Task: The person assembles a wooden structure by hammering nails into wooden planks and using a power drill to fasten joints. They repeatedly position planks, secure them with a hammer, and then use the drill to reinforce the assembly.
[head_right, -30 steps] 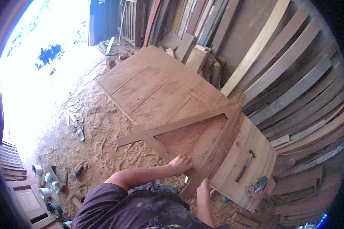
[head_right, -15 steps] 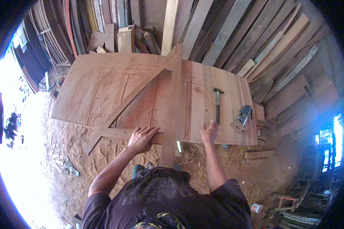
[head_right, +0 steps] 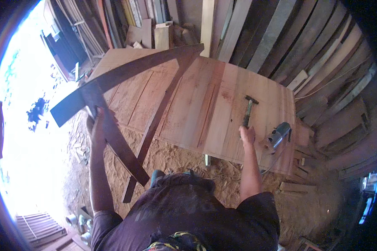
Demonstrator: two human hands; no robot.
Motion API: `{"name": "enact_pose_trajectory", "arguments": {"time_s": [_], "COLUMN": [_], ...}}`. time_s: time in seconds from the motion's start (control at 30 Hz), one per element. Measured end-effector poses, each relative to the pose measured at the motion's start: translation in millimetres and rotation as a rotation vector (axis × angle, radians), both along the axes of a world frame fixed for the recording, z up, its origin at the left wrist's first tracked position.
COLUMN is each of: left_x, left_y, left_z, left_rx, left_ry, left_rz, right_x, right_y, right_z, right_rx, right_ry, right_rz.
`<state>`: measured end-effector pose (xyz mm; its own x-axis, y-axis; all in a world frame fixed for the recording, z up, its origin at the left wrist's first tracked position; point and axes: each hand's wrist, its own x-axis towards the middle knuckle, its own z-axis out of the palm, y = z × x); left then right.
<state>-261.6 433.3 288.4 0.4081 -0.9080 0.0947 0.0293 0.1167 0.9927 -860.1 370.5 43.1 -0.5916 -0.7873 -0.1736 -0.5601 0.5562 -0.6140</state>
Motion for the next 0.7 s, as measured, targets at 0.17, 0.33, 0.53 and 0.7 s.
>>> {"name": "enact_pose_trajectory", "arguments": {"time_s": [0.17,0.33,0.53,0.7], "left_x": [48,71,55,14], "left_y": [38,99,153,162], "left_z": [7,-70,-173,-226], "left_rx": [0.231,0.288,0.431,0.421], "left_ry": [0.210,0.444,0.740,0.862], "left_rz": [0.131,0.249,0.226,0.374], "right_x": [1,19,95,159], "right_y": [-9,4,59,62], "right_z": [24,30,80,122], "right_rx": [-0.053,-0.267,-0.425,-0.343], "right_ry": [-0.460,-0.451,-0.724,-0.356], "right_rz": [0.003,0.094,0.461,0.934]}}
